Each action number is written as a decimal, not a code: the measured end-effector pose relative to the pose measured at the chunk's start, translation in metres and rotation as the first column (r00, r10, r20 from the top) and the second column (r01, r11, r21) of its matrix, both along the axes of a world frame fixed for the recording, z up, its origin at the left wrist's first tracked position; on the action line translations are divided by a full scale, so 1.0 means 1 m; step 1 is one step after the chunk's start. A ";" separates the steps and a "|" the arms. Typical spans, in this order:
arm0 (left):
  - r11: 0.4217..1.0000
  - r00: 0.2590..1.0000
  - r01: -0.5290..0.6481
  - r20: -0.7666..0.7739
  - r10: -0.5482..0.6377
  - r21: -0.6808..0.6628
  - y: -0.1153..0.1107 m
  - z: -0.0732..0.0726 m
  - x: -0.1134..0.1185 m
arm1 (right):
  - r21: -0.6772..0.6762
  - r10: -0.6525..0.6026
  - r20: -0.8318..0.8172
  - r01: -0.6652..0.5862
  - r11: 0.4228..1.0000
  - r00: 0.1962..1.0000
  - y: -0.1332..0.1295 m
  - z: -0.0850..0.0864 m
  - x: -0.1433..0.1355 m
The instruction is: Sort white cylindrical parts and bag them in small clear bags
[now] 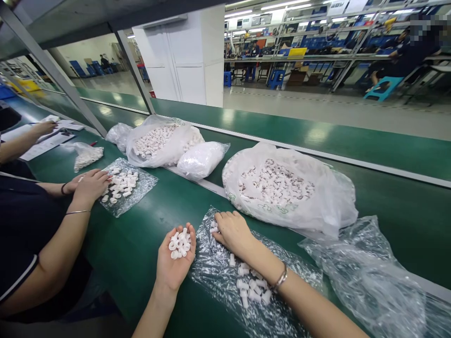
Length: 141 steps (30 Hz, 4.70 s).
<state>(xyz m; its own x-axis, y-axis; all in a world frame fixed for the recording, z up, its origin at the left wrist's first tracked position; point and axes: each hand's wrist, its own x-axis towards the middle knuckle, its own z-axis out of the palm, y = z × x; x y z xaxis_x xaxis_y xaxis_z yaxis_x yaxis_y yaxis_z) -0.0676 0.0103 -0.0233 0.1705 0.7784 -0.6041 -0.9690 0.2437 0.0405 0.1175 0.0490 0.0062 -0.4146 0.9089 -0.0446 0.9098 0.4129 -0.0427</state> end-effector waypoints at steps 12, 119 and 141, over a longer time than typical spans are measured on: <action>1.000 1.000 0.000 -0.006 0.000 -0.023 -0.001 0.002 0.001 | 0.007 0.022 -0.016 -0.022 1.000 1.000 0.016 -0.001 -0.002; 0.998 0.999 0.033 -0.026 -0.031 0.060 -0.001 -0.004 -0.001 | -0.214 0.014 -0.089 -0.032 0.976 0.996 -0.069 0.032 0.110; 0.998 0.998 0.023 -0.054 -0.020 0.056 0.000 -0.005 0.000 | -0.233 0.181 -0.073 -0.193 0.953 0.981 -0.072 0.038 0.065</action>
